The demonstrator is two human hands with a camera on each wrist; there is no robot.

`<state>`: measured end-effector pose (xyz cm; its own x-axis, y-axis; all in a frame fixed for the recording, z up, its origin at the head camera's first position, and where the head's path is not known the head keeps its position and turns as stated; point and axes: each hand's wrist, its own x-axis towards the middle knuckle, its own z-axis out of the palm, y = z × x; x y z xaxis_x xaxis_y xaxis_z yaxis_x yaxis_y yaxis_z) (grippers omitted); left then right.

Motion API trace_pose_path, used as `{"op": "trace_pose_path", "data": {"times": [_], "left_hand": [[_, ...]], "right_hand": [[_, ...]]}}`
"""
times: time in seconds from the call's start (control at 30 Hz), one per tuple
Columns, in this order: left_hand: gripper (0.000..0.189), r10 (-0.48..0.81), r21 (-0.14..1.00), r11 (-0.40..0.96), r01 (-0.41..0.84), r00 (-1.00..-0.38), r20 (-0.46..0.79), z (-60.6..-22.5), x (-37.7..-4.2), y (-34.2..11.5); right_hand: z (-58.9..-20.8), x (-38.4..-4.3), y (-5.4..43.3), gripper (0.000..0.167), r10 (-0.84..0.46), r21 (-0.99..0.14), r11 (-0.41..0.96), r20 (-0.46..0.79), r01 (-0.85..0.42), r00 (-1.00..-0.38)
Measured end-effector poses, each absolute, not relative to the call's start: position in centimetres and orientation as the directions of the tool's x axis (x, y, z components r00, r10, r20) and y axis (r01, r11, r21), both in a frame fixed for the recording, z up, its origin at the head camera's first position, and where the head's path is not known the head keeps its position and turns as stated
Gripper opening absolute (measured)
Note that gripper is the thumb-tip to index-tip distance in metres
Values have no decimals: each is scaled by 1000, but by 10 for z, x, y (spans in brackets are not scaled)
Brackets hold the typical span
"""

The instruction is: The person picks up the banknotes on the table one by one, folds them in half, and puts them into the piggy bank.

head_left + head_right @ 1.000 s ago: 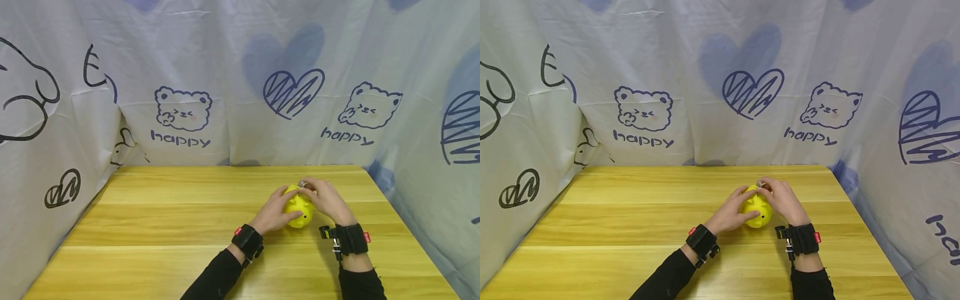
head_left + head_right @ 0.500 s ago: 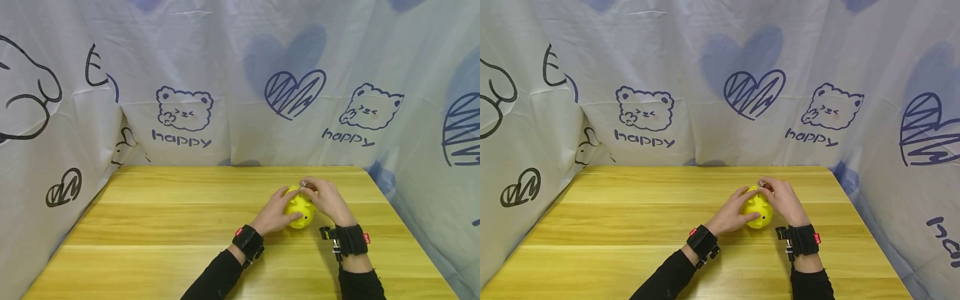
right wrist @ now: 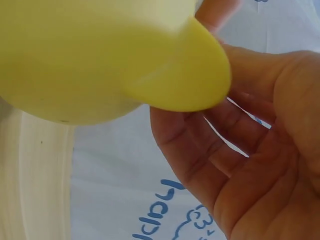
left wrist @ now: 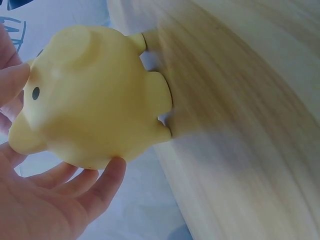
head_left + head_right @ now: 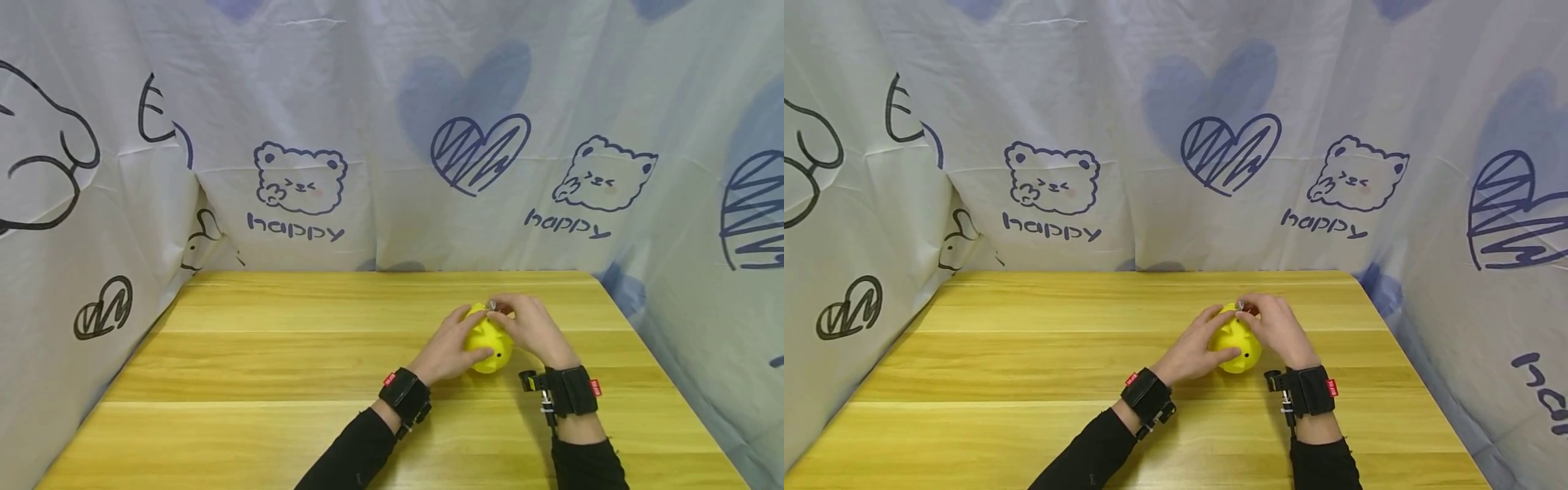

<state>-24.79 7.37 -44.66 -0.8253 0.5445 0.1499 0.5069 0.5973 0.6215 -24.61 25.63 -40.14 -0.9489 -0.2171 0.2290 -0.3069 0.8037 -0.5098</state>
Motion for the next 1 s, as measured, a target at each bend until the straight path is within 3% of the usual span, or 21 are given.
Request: {"op": "trace_pose_path", "data": {"times": [0.33,0.5,0.7,1.0], "left_hand": [[69,539,636,579,509,-825,169,-451,-249,75],[76,530,667,556,496,-830,176,-454,-252,77],[80,514,707,542,455,-845,149,-456,-255,79],[83,466,783,499,371,-877,119,-459,-257,86]], "right_hand": [[-410,-250,260,15,-213,-527,796,218,-299,-952],[-411,-251,261,21,-212,-542,789,204,-290,-956],[-408,-251,262,40,-180,-594,766,169,-246,-969],[-410,-252,262,34,-168,-602,759,185,-247,-968]]}}
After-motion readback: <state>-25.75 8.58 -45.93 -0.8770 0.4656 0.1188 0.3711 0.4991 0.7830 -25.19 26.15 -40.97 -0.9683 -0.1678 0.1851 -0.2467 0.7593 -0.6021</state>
